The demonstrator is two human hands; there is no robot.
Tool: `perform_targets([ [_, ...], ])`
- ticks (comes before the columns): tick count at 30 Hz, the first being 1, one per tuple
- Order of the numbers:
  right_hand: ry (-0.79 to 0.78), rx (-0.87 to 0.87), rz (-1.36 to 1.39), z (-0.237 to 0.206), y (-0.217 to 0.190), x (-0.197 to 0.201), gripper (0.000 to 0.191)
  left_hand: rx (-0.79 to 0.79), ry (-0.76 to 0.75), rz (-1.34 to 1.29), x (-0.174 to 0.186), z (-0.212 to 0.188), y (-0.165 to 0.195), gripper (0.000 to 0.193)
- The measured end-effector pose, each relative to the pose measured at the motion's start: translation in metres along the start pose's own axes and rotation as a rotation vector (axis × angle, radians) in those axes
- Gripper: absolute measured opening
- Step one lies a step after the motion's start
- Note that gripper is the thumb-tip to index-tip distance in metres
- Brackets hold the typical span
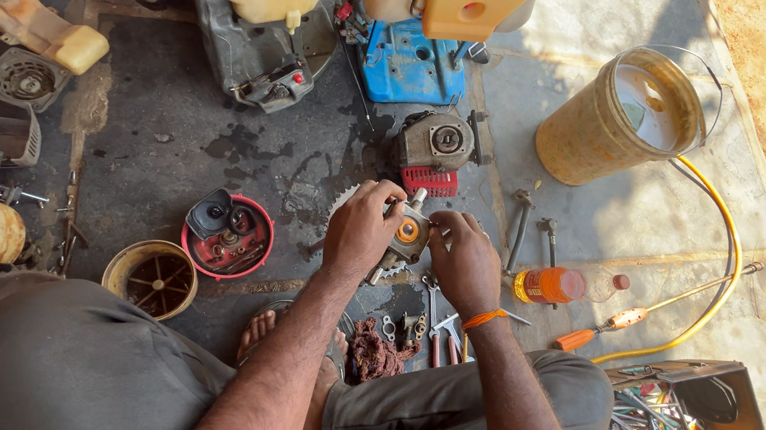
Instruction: The person sits on the ground repairing a small gearbox assembly. They use a long metal rod to work on the housing, pick up a sprocket gear, wipe parts with a cloth, fit the gear onto the gearbox shaft, and press and adjust components by hand to seat them together.
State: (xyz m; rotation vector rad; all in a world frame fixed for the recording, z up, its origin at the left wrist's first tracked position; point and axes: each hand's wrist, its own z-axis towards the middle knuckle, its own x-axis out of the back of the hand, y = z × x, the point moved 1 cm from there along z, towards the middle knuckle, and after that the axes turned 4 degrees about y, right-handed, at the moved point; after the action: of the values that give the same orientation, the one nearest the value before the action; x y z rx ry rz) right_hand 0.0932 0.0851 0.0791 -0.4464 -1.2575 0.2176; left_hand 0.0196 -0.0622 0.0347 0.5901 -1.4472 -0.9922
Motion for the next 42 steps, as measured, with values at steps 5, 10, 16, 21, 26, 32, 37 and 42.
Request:
perform_targets([
  [5, -0.116, -0.227, -0.100, 0.005, 0.000, 0.002, 0.029, 0.053, -0.007, 0.020, 0.000, 0.002, 0.001, 0.025],
  [10, -0.100, -0.098, -0.095, 0.006, -0.003, 0.007, 0.022, -0.005, -0.043, -0.040, 0.001, 0.004, -0.005, 0.019],
  [16, -0.085, -0.180, 0.011, 0.007, 0.004, 0.006, 0.029, -0.024, -0.036, 0.000, -0.003, 0.006, -0.011, 0.014],
  [21, -0.120, -0.087, -0.013, 0.007, 0.009, 0.003, 0.020, -0.026, -0.004, 0.011, -0.004, 0.008, -0.008, 0.019],
  [26, -0.072, -0.067, 0.064, 0.007, 0.011, 0.003, 0.024, 0.010, -0.026, -0.029, -0.003, 0.006, -0.011, 0.028],
  [32, -0.135, -0.156, -0.023, 0.005, 0.008, 0.001, 0.024, -0.054, -0.020, -0.001, -0.006, 0.003, -0.015, 0.015],
  [37, -0.075, -0.053, 0.073, 0.006, 0.007, 0.004, 0.025, 0.020, -0.026, 0.017, -0.004, 0.006, -0.010, 0.022],
  [42, -0.170, -0.244, -0.035, 0.008, 0.009, 0.001, 0.027, -0.006, -0.024, 0.002, -0.001, 0.003, -0.006, 0.026],
])
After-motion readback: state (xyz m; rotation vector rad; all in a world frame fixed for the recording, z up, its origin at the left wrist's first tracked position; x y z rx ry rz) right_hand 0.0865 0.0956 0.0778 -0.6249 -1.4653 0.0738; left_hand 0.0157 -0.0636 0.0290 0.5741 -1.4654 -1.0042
